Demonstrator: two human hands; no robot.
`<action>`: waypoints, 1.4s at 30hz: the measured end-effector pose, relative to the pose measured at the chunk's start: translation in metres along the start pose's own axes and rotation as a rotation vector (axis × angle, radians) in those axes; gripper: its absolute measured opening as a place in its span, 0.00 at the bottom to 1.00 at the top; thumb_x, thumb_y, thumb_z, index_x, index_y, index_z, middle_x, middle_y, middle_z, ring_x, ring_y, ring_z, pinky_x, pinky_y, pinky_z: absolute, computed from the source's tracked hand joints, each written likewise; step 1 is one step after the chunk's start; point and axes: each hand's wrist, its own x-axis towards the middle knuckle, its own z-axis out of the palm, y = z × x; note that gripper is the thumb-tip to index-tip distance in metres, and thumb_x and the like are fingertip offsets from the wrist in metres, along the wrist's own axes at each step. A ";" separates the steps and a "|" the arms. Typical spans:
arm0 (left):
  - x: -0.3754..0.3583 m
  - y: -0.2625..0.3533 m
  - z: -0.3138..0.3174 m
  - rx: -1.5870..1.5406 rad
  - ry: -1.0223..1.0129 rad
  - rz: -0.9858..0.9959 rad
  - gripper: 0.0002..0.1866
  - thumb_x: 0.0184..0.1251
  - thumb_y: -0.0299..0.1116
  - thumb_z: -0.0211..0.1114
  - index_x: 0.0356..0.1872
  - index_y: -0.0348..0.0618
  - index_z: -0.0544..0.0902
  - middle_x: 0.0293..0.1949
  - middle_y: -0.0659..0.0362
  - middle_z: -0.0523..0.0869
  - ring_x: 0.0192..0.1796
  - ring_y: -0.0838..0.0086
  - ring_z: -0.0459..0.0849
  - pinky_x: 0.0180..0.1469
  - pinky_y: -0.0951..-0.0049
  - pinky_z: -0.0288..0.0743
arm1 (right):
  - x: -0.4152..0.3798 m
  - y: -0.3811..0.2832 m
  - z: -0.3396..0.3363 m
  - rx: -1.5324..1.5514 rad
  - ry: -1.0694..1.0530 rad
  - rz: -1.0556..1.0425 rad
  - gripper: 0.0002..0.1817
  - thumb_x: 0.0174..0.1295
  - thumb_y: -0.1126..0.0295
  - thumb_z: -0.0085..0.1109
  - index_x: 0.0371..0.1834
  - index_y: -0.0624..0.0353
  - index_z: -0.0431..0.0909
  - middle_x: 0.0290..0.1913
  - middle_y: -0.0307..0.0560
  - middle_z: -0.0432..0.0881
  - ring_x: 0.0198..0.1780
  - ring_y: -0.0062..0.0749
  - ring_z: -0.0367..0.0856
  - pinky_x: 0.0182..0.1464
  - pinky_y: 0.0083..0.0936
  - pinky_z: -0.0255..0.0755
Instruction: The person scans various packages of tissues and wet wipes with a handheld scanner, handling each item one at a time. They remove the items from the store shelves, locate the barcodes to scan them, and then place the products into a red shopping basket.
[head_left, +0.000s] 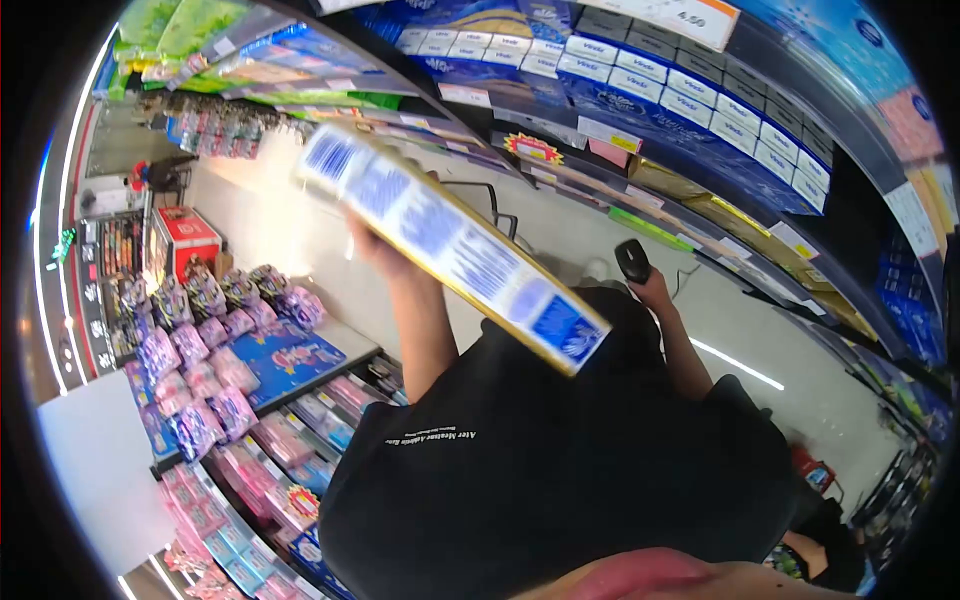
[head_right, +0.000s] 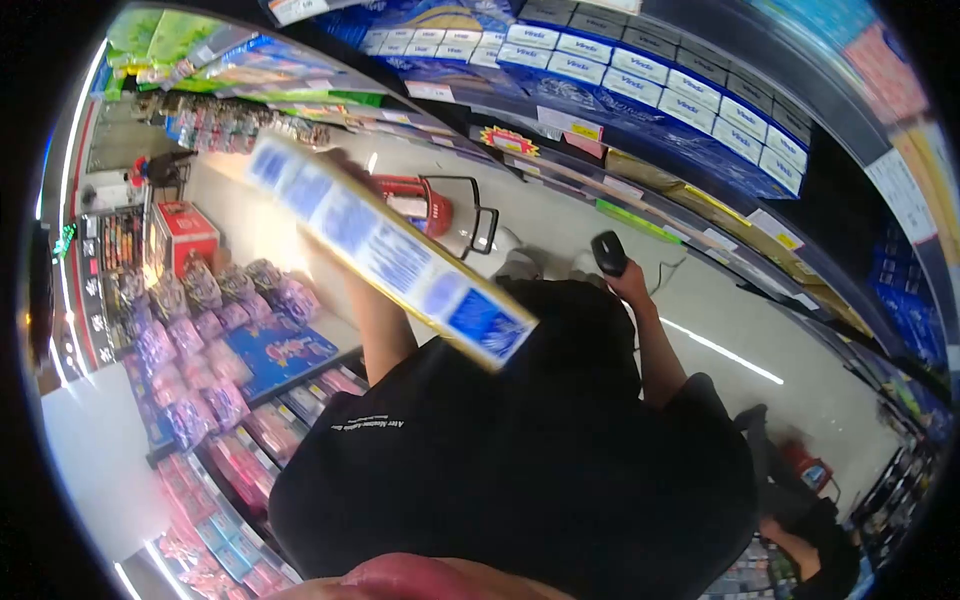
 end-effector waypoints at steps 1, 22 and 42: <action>-0.007 -0.006 -0.039 -0.119 0.072 -0.063 0.31 0.70 0.57 0.53 0.62 0.43 0.72 0.54 0.52 0.82 0.50 0.58 0.83 0.56 0.53 0.78 | 0.004 -0.029 -0.006 0.036 -0.013 -0.010 0.21 0.48 0.65 0.68 0.46 0.64 0.82 0.40 0.54 0.87 0.45 0.41 0.86 0.48 0.34 0.78; -0.054 -0.055 -0.104 0.243 0.519 -0.202 0.29 0.67 0.45 0.65 0.65 0.42 0.70 0.62 0.54 0.78 0.64 0.63 0.75 0.70 0.54 0.63 | 0.012 -0.294 0.028 0.701 -0.110 -0.088 0.19 0.48 0.78 0.76 0.43 0.59 0.78 0.34 0.34 0.78 0.34 0.17 0.75 0.38 0.19 0.72; -0.017 0.068 -0.169 0.232 0.549 -0.334 0.32 0.72 0.59 0.50 0.61 0.42 0.76 0.48 0.54 0.86 0.44 0.67 0.86 0.44 0.66 0.82 | -0.019 -0.408 0.052 -0.084 -0.244 -0.226 0.22 0.43 0.69 0.72 0.42 0.68 0.81 0.39 0.60 0.85 0.43 0.48 0.86 0.48 0.33 0.76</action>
